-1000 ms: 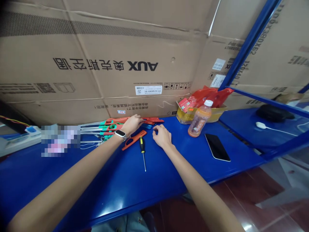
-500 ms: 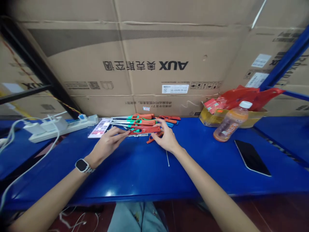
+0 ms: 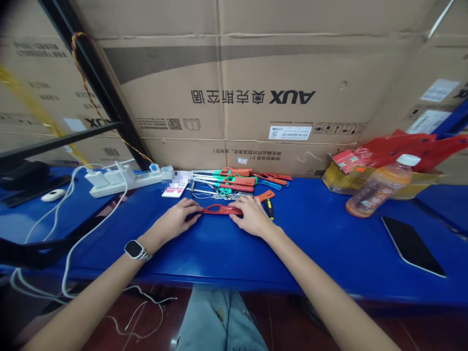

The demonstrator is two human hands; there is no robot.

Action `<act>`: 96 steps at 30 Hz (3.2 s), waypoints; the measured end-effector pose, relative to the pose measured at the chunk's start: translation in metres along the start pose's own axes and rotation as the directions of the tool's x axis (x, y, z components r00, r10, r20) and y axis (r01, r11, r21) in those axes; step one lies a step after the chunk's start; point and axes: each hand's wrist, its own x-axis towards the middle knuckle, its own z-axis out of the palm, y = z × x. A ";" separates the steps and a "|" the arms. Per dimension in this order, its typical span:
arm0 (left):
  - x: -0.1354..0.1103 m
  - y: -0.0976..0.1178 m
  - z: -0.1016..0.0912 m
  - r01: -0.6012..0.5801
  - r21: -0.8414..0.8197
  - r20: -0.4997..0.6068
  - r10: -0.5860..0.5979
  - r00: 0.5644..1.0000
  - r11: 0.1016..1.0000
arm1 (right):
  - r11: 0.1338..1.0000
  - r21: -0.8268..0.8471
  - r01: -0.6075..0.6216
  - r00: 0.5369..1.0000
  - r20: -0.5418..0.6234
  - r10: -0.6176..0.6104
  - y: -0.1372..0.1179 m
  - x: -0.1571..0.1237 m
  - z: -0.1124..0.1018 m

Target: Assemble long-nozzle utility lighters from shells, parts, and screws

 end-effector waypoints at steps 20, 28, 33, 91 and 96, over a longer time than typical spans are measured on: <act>0.111 -0.018 0.011 0.200 0.241 0.057 -0.220 0.974 0.950 | 0.967 -0.238 -0.086 0.995 -0.066 0.072 0.028 0.079 -0.019; 0.149 -0.037 0.036 0.315 0.256 0.245 -0.376 0.894 0.914 | 0.952 -0.298 -0.072 0.970 0.201 0.137 0.041 0.119 -0.012; 0.151 -0.025 0.048 0.296 0.218 0.250 -0.346 0.904 0.930 | 0.925 -0.373 -0.065 0.971 0.189 0.144 0.058 0.106 -0.017; 0.058 0.038 0.029 -0.123 -0.290 0.018 0.134 0.991 0.949 | 0.993 -0.111 -0.033 0.997 -0.076 0.025 0.019 -0.011 -0.013; 0.059 0.017 0.027 0.022 -0.316 -0.097 -0.055 0.994 0.948 | 0.995 -0.014 -0.102 0.989 -0.108 0.100 0.016 0.004 -0.014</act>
